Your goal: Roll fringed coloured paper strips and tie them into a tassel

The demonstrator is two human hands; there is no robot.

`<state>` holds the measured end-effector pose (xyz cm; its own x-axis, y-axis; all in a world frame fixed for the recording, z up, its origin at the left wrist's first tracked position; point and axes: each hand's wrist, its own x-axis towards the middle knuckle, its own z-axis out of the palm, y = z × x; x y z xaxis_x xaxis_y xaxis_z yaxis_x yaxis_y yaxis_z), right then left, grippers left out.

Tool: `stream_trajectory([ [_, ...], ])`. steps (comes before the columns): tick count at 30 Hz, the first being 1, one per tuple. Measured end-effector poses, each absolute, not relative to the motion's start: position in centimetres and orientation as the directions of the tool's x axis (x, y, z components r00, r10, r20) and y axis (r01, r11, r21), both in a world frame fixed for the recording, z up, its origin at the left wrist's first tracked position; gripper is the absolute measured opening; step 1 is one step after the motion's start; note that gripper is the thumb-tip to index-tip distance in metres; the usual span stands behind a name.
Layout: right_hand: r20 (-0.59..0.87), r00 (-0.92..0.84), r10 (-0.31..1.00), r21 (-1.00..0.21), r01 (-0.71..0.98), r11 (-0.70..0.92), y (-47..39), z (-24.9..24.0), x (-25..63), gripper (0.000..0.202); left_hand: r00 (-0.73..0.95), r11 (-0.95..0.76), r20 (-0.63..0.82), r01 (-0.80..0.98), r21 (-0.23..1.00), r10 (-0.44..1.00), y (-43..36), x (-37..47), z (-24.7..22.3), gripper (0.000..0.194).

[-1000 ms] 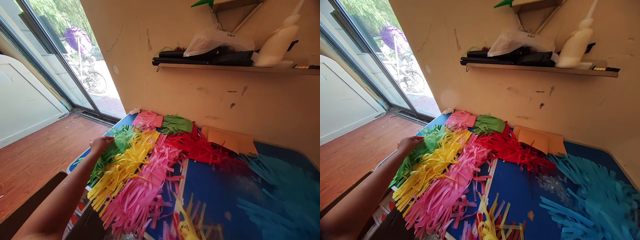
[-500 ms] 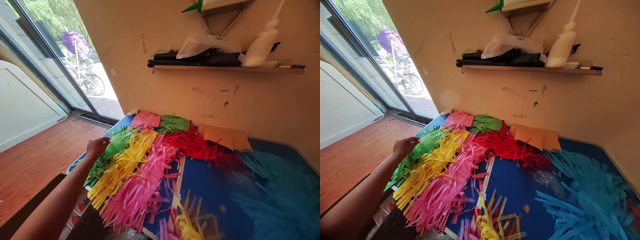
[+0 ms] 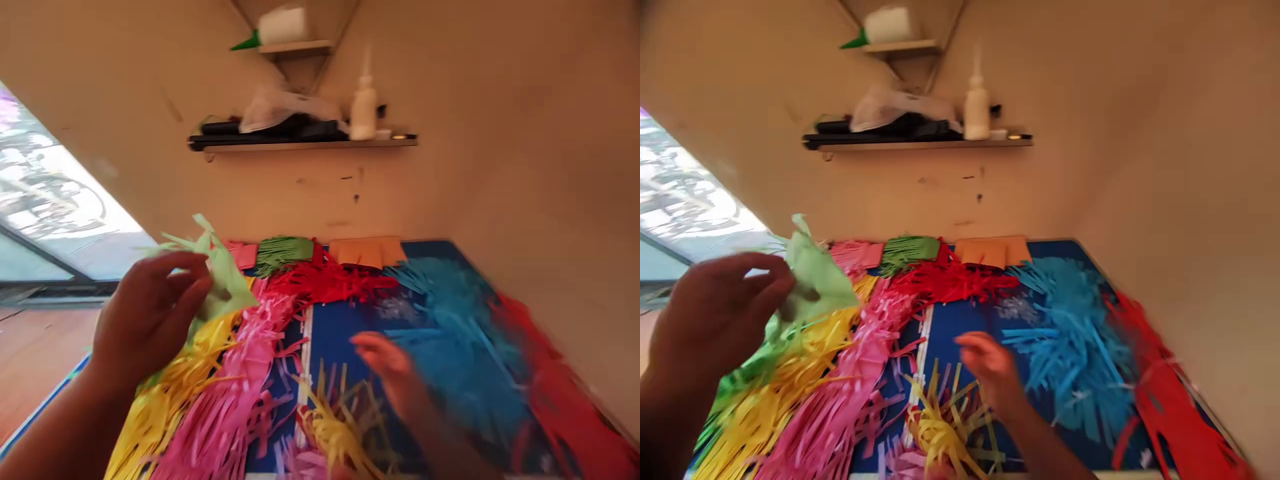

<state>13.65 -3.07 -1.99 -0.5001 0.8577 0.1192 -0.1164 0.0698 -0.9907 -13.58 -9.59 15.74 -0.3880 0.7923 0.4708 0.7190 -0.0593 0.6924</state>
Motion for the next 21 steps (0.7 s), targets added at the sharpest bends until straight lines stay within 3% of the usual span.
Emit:
stream_trajectory([
  [2, 0.062, -0.589, 0.806, -0.95, -0.283, -0.134, -3.7, -1.8, 12.4, 0.062, -0.33, -0.153, 0.455, 0.647, 0.747, 0.827, -9.4, -10.3, 15.3, 0.024],
  [5, 0.064, -0.719, 0.692, -0.716, -0.516, -0.47, -4.1, -1.1, 9.4, 0.083, -0.251, -0.182, 0.397, 0.598, 0.781, 0.883, -8.3, -8.7, 13.5, 0.023],
  [9, 0.018, -0.567, 0.823, -0.565, -0.685, -0.46, -3.9, -0.8, 7.8, 0.062, -0.13, -0.101, 0.223, 0.604, 0.79, 0.966, -4.6, -9.4, 10.3, 0.038],
  [11, -0.13, -0.485, 0.865, -0.513, -0.714, -0.477, -3.2, -1.3, 8.0, 0.052, -0.077, -0.125, 0.255, 0.717, 0.686, 0.964, -3.0, -9.2, 8.5, 0.042],
  [15, -0.482, -0.155, 0.863, -0.478, -0.778, -0.407, -1.4, -3.3, 9.1, 0.036, 0.02, -0.189, 0.658, 0.964, 0.188, 0.752, -2.9, -5.5, 3.0, 0.038],
  [16, -0.517, -0.1, 0.85, -0.476, -0.792, -0.383, -1.1, -3.8, 9.4, 0.032, 0.082, -0.245, 0.71, 0.961, 0.131, 0.699, -3.4, -4.2, 1.1, 0.047],
  [18, -0.523, -0.069, 0.85, -0.464, -0.813, -0.352, -1.2, -4.6, 10.2, 0.029, 0.179, -0.289, 0.681, 0.956, 0.051, 0.71, -4.2, -1.8, -2.7, 0.067],
  [21, -0.449, -0.075, 0.891, -0.441, -0.848, -0.293, -2.4, -4.8, 11.1, 0.033, 0.209, -0.315, 0.644, 0.948, 0.053, 0.736, -4.2, 0.3, -6.9, 0.073],
])
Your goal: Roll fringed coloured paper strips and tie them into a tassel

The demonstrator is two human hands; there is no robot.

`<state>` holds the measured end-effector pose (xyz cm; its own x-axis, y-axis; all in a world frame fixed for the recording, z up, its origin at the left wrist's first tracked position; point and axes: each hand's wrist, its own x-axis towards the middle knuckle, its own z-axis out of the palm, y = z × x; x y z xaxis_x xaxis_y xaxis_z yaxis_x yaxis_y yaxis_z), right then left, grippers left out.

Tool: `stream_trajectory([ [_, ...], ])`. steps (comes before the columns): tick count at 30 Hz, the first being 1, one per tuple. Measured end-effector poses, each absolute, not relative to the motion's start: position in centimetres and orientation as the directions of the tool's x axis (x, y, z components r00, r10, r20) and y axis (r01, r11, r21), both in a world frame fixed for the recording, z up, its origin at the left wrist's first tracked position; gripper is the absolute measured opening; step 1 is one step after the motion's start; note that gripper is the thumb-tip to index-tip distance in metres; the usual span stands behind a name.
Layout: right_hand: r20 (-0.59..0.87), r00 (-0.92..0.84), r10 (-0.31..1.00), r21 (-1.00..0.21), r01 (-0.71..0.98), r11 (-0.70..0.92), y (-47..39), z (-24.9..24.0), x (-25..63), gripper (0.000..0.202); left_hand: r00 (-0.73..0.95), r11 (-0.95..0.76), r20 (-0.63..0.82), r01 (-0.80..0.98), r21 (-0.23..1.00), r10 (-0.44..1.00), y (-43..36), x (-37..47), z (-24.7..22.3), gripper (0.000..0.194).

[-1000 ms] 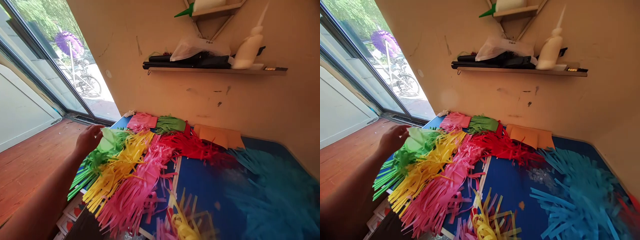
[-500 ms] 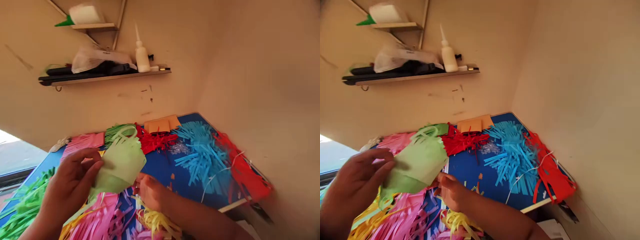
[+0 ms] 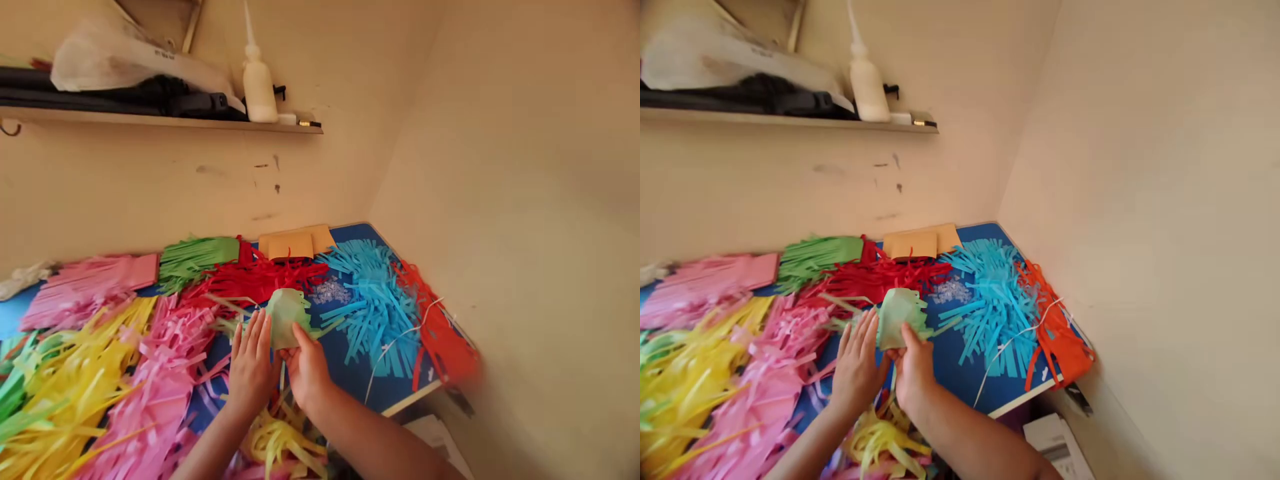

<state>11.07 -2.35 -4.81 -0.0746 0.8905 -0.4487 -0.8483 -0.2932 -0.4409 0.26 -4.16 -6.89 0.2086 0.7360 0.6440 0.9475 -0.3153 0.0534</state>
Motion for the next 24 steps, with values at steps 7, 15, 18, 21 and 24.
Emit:
stream_trajectory([
  [7, -0.438, -0.084, 0.895, -0.398, -0.874, -0.277, -4.2, -3.9, 10.4, 0.036, 0.141, -0.302, 0.701, 0.947, 0.111, 0.699, -3.1, -2.6, -8.0, 0.062],
  [15, -0.424, -0.439, 0.792, -0.382, -0.707, -0.596, -6.6, -5.4, 7.6, 0.04, 0.114, -0.133, 0.717, 0.991, -0.03, 0.688, -11.6, -9.5, -5.5, 0.07],
  [18, -0.327, -0.554, 0.766, -0.253, -0.729, -0.636, -4.9, -5.9, 8.4, 0.043, 0.196, -0.255, 0.581, 0.967, 0.021, 0.79, -12.1, -8.7, -6.1, 0.074],
  [21, -0.316, -0.464, 0.828, -0.215, -0.815, -0.539, -1.2, -6.0, 11.8, 0.035, 0.185, -0.286, 0.496, 0.949, 0.135, 0.848, -10.2, -5.7, -7.4, 0.062],
  [24, -0.384, -0.266, 0.884, -0.354, -0.842, -0.407, 2.1, -5.7, 18.7, 0.029, 0.183, -0.309, 0.446, 0.923, 0.227, 0.876, -7.9, -2.4, -8.5, 0.047],
])
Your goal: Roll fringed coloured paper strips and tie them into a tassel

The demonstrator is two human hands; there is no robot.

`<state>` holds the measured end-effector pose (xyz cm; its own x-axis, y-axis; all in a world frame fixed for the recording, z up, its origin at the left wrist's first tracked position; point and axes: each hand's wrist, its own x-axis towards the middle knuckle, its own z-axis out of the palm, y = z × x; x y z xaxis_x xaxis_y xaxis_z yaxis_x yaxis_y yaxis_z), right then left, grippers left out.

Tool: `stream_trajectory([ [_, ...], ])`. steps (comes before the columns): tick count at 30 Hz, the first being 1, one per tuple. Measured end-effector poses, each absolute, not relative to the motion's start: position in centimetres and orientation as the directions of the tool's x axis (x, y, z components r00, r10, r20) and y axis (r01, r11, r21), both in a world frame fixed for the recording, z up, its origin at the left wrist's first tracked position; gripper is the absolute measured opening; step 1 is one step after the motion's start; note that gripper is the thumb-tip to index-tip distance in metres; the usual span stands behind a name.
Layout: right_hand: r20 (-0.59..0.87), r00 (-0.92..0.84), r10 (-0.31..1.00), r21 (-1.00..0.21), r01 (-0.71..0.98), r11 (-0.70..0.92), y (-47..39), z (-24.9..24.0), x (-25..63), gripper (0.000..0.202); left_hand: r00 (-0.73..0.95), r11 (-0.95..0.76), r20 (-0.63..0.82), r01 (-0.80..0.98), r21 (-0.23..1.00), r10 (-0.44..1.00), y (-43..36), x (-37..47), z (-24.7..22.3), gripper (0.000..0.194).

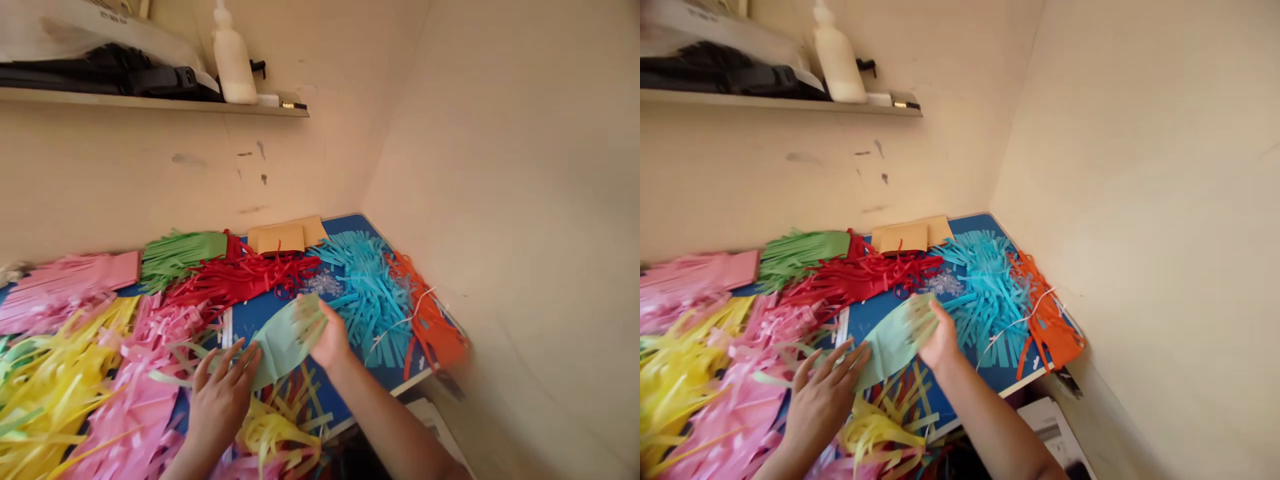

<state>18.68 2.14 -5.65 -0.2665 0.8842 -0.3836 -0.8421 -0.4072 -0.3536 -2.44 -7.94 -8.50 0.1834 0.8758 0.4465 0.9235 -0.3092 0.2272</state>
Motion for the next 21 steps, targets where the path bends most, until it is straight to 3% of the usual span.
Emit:
stream_trajectory([
  [2, -0.428, -0.051, 0.902, -0.573, -0.757, -0.315, 3.0, -4.9, 23.9, 0.034, 0.254, -0.357, 0.389, 0.908, 0.219, 0.886, -6.9, -1.0, -9.3, 0.045],
  [3, -0.399, 0.149, 0.905, -0.722, -0.659, -0.21, 2.9, -4.5, 26.1, 0.037, 0.287, -0.377, 0.357, 0.901, 0.213, 0.889, -6.5, -0.6, -9.7, 0.045],
  [4, -0.284, 0.389, 0.877, -0.873, -0.483, -0.068, 2.4, -4.1, 27.8, 0.043, 0.317, -0.393, 0.325, 0.897, 0.204, 0.891, -6.3, -0.3, -10.1, 0.045],
  [5, -0.075, 0.565, 0.821, -0.973, -0.221, 0.064, 1.7, -3.7, 28.9, 0.049, 0.338, -0.405, 0.302, 0.894, 0.192, 0.891, -6.2, -0.1, -10.4, 0.046],
  [6, 0.177, 0.595, 0.784, -0.983, 0.066, 0.172, 0.6, -3.5, 29.3, 0.053, 0.355, -0.415, 0.29, 0.892, 0.178, 0.889, -6.2, 0.0, -10.6, 0.047],
  [7, 0.393, 0.463, 0.795, -0.911, 0.31, 0.27, -0.6, -3.5, 29.1, 0.055, 0.368, -0.425, 0.293, 0.89, 0.163, 0.883, -6.3, 0.0, -10.8, 0.047],
  [8, 0.512, 0.207, 0.833, -0.802, 0.462, 0.378, -1.8, -3.7, 28.3, 0.057, 0.377, -0.434, 0.303, 0.888, 0.149, 0.875, -6.4, 0.1, -10.7, 0.047],
  [10, 0.462, -0.348, 0.816, -0.656, 0.485, 0.578, -3.9, -4.5, 25.5, 0.06, 0.384, -0.451, 0.346, 0.882, 0.138, 0.856, -6.6, 0.3, -10.2, 0.045],
  [11, 0.396, -0.501, 0.77, -0.642, 0.449, 0.622, -4.5, -5.1, 23.9, 0.06, 0.387, -0.462, 0.367, 0.875, 0.141, 0.846, -6.6, 0.4, -9.7, 0.045],
  [12, 0.354, -0.559, 0.75, -0.644, 0.436, 0.629, -4.8, -5.6, 22.5, 0.057, 0.386, -0.47, 0.386, 0.87, 0.149, 0.838, -6.5, 0.6, -9.3, 0.045],
  [16, 0.39, -0.471, 0.791, -0.624, 0.497, 0.603, -3.3, -6.9, 20.2, 0.036, 0.337, -0.44, 0.42, 0.881, 0.176, 0.843, -5.8, 0.1, -8.1, 0.056],
  [21, 0.431, -0.653, 0.622, -0.469, 0.427, 0.773, -2.2, -7.4, 21.7, 0.031, 0.216, -0.269, 0.388, 0.959, 0.087, 0.896, -6.3, -4.0, -9.2, 0.05],
])
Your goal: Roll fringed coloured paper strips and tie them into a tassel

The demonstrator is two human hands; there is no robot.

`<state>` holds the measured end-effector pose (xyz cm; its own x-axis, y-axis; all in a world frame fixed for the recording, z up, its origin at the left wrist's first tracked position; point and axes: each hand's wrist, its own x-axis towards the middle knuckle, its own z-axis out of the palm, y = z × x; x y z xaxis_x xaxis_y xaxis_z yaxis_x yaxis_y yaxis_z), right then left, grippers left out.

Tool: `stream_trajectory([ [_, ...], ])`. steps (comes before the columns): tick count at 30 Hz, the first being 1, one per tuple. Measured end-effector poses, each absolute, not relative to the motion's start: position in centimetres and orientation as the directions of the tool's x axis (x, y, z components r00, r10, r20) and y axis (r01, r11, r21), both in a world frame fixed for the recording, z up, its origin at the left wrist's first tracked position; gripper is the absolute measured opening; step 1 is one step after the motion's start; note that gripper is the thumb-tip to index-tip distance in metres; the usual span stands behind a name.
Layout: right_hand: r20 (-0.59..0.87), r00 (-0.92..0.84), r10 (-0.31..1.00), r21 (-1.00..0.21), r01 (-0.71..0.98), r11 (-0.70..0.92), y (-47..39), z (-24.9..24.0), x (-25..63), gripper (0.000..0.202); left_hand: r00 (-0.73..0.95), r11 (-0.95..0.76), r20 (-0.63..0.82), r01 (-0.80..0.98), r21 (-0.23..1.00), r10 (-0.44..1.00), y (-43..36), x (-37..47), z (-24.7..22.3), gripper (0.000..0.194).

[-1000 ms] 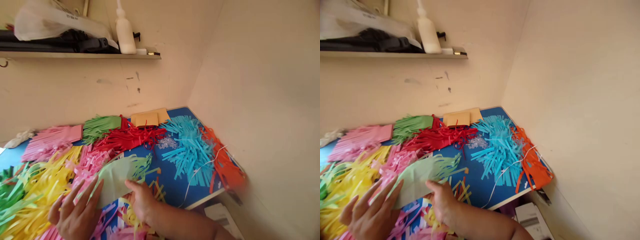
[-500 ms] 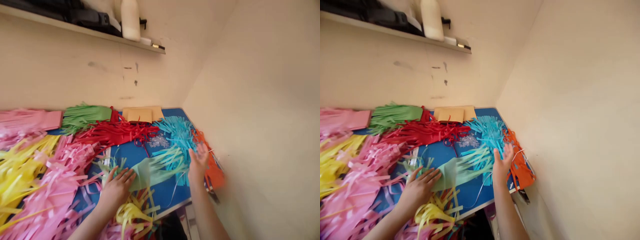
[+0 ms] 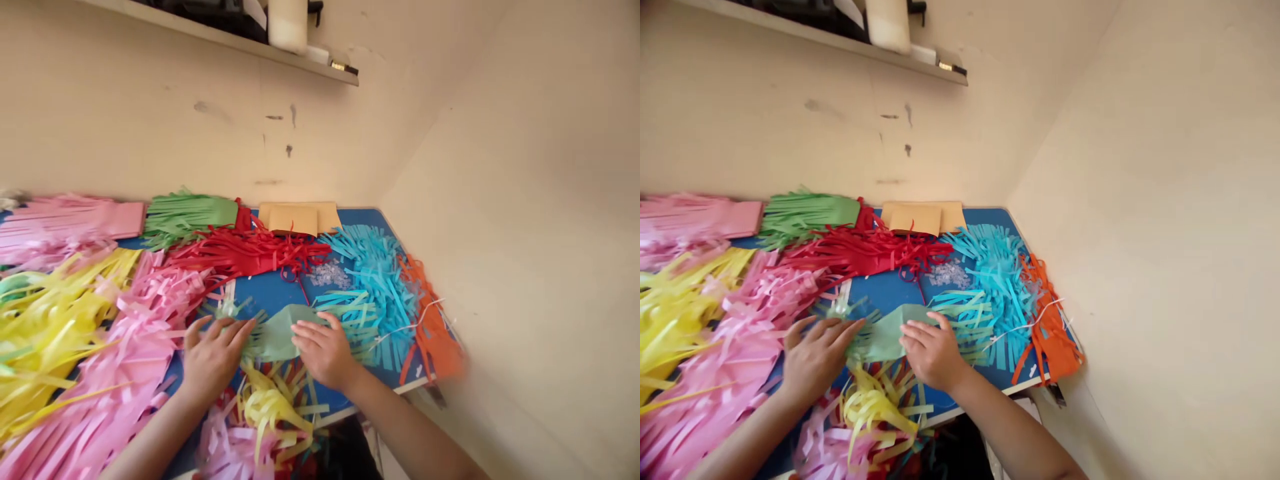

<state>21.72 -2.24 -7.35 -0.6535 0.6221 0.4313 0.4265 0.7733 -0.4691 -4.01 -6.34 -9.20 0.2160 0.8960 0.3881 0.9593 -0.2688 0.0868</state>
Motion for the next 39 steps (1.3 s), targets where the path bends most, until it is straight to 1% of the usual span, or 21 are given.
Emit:
stream_trajectory([
  [3, 0.363, -0.744, 0.561, -0.457, 0.383, 0.803, -2.8, -8.0, 21.4, 0.027, 0.077, -0.094, 0.373, 0.995, 0.027, 0.925, -7.8, -6.4, -8.5, 0.045],
  [5, 0.328, -0.746, 0.58, -0.491, 0.39, 0.779, -3.1, -8.5, 20.7, 0.025, 0.035, -0.061, 0.402, 0.997, 0.052, 0.915, -8.7, -6.7, -6.8, 0.046],
  [6, 0.313, -0.737, 0.599, -0.51, 0.402, 0.761, -3.2, -8.7, 20.3, 0.026, 0.053, -0.096, 0.425, 0.992, 0.08, 0.904, -9.0, -6.3, -5.8, 0.046],
  [8, 0.27, -0.726, 0.633, -0.536, 0.433, 0.725, -3.2, -9.0, 19.6, 0.026, 0.165, -0.259, 0.453, 0.953, 0.155, 0.876, -9.5, -4.5, -4.1, 0.047],
  [9, 0.241, -0.725, 0.646, -0.539, 0.453, 0.71, -3.1, -9.0, 19.3, 0.027, 0.236, -0.348, 0.44, 0.918, 0.192, 0.866, -9.5, -3.3, -3.7, 0.047],
  [10, 0.209, -0.725, 0.656, -0.537, 0.476, 0.697, -3.0, -9.1, 19.2, 0.026, 0.292, -0.412, 0.411, 0.878, 0.242, 0.864, -9.4, -1.9, -3.6, 0.047],
  [11, 0.18, -0.73, 0.66, -0.532, 0.492, 0.689, -2.9, -9.1, 19.2, 0.025, 0.328, -0.436, 0.346, 0.848, 0.301, 0.879, -9.2, -0.6, -3.9, 0.048],
  [12, 0.156, -0.734, 0.661, -0.529, 0.503, 0.684, -2.8, -9.1, 19.2, 0.024, 0.345, -0.42, 0.256, 0.837, 0.352, 0.903, -8.8, 0.4, -4.5, 0.051],
  [13, 0.139, -0.731, 0.668, -0.53, 0.515, 0.674, -2.7, -9.0, 19.4, 0.022, 0.33, -0.365, 0.156, 0.845, 0.391, 0.931, -8.3, 1.2, -5.3, 0.05],
  [14, 0.126, -0.717, 0.686, -0.537, 0.531, 0.655, -2.5, -9.0, 19.7, 0.02, 0.314, -0.315, 0.073, 0.855, 0.413, 0.947, -7.8, 1.5, -6.2, 0.045],
  [16, 0.088, -0.657, 0.749, -0.574, 0.581, 0.577, -2.0, -8.9, 20.3, 0.016, 0.274, -0.237, -0.027, 0.874, 0.424, 0.961, -6.7, 1.1, -7.8, 0.031],
  [17, 0.059, -0.608, 0.792, -0.601, 0.612, 0.514, -1.6, -8.8, 20.6, 0.015, 0.262, -0.217, -0.049, 0.879, 0.425, 0.964, -6.2, 0.5, -8.3, 0.026],
  [19, 0.002, -0.508, 0.862, -0.63, 0.669, 0.395, -0.9, -8.6, 20.8, 0.014, 0.232, -0.175, -0.087, 0.89, 0.421, 0.969, -5.2, -0.9, -8.8, 0.023],
  [22, -0.031, -0.402, 0.915, -0.574, 0.756, 0.313, 0.1, -8.4, 20.3, 0.014, 0.134, -0.068, -0.152, 0.923, 0.378, 0.979, -4.1, -1.9, -8.5, 0.031],
  [25, -0.034, -0.381, 0.924, -0.493, 0.81, 0.316, 0.9, -8.4, 19.4, 0.012, 0.021, 0.037, -0.19, 0.956, 0.292, 0.981, -3.5, -1.4, -8.0, 0.036],
  [29, -0.05, -0.385, 0.922, -0.461, 0.828, 0.32, 1.6, -9.1, 18.8, 0.012, -0.035, 0.084, -0.231, 0.974, 0.208, 0.972, -3.2, -0.6, -7.8, 0.033],
  [34, -0.051, -0.382, 0.923, -0.435, 0.84, 0.324, 2.0, -9.8, 18.8, 0.017, -0.044, 0.092, -0.263, 0.981, 0.174, 0.964, -2.9, -0.4, -7.8, 0.034],
  [39, -0.052, -0.367, 0.929, -0.409, 0.856, 0.316, 1.9, -10.0, 18.6, 0.017, -0.036, 0.079, -0.261, 0.985, 0.155, 0.965, -2.7, -0.4, -7.8, 0.033],
])
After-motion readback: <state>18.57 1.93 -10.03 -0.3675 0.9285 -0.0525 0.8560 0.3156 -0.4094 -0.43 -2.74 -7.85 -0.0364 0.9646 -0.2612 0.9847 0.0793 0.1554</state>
